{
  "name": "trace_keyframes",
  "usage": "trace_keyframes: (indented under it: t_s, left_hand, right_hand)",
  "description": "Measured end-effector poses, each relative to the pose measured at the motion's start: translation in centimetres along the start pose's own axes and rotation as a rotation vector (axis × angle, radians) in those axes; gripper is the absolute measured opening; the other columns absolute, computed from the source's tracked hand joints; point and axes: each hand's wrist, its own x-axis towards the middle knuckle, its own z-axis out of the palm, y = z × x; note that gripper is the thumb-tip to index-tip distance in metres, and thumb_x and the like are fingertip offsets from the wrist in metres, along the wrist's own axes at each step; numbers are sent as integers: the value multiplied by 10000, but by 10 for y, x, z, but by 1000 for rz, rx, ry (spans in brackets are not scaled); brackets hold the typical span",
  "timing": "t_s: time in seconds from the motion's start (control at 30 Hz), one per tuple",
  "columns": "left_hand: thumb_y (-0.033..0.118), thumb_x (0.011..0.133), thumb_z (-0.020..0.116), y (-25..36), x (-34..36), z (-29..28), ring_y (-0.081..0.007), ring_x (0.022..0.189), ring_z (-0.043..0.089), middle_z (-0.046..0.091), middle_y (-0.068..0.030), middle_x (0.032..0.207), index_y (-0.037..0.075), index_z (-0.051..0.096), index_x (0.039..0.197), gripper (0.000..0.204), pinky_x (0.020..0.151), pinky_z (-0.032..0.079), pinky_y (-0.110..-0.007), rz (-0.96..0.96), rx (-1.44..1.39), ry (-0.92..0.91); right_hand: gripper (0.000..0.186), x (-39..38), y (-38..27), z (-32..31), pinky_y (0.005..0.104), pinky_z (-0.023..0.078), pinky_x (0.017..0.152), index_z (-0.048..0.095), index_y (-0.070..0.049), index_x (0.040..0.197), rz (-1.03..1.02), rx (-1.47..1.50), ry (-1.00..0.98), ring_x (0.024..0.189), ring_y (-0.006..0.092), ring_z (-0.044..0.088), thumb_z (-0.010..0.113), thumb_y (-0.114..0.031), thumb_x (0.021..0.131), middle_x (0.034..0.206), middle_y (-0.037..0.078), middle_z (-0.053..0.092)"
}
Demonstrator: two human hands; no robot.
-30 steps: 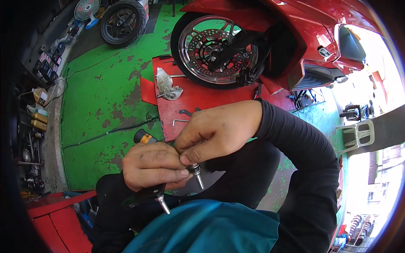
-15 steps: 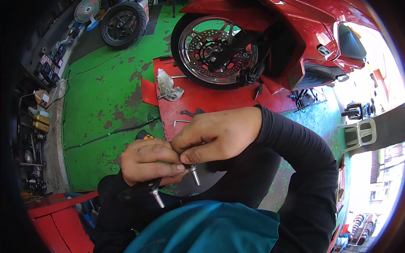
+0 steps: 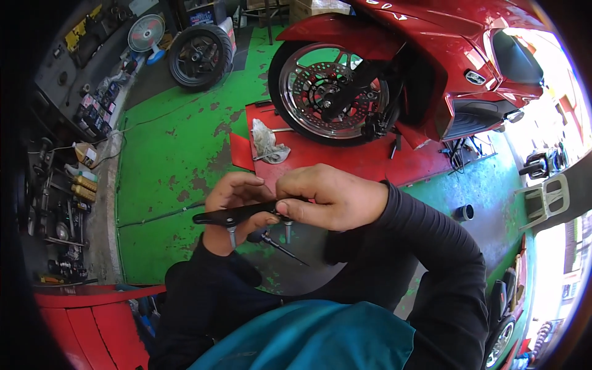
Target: Servicing and reinstalling a motorcycle front brake caliper.
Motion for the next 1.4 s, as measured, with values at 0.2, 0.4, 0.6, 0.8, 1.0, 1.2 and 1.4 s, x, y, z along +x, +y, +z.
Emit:
trace_keyframes:
  t_s: [0.2,0.4,0.6,0.8,1.0,1.2,1.4]
  left_hand:
    - [49,715,889,-13,-2,2,-223,1037,672,659,-128,1090,78,343,1406,881,903,556,-354,17,-84,-20]
    - [173,733,890,-10,0,14,-302,1113,642,524,-193,1317,166,89,1543,1139,920,557,-411,-34,-339,3]
    - [326,795,844,-16,3,7,-381,1228,570,332,-226,1508,211,-48,1577,1192,967,533,-489,25,-422,158]
    - [312,700,917,-13,-7,1,-356,1310,487,267,-170,1570,193,-37,1583,1306,1026,487,-478,179,-221,258]
    - [278,701,925,-19,-18,-18,-239,1215,526,431,-97,1439,119,117,1592,1213,1029,447,-367,37,15,311]
    - [153,859,787,-32,-37,-52,-199,1126,573,559,-93,1291,33,375,1415,702,982,493,-365,-36,243,311]
    - [105,964,666,-30,-36,-47,-122,1114,534,568,-28,1178,6,531,1244,327,969,457,-305,-76,304,362]
  right_hand:
    - [265,-21,2,23,326,406,603,554,10,888,169,111,220,653,156,491,536,-208,1036,715,74,523]
    - [296,-37,24,54,266,393,580,574,-15,879,371,424,431,662,62,485,518,-248,1053,708,1,548]
    - [323,-4,36,81,242,397,550,584,-20,859,257,586,522,584,57,504,521,-270,1053,639,-15,548]
    - [341,36,39,74,234,436,598,637,12,985,275,605,509,634,66,548,512,-298,1048,705,4,599]
    - [387,68,38,66,246,465,589,613,11,895,208,603,363,609,100,568,501,-330,1039,688,21,599]
    - [443,91,28,57,251,494,578,596,18,859,243,600,240,603,114,587,494,-376,1034,681,38,612]
    - [520,109,40,50,245,512,590,605,16,839,311,454,168,618,109,610,495,-458,1023,677,43,630]
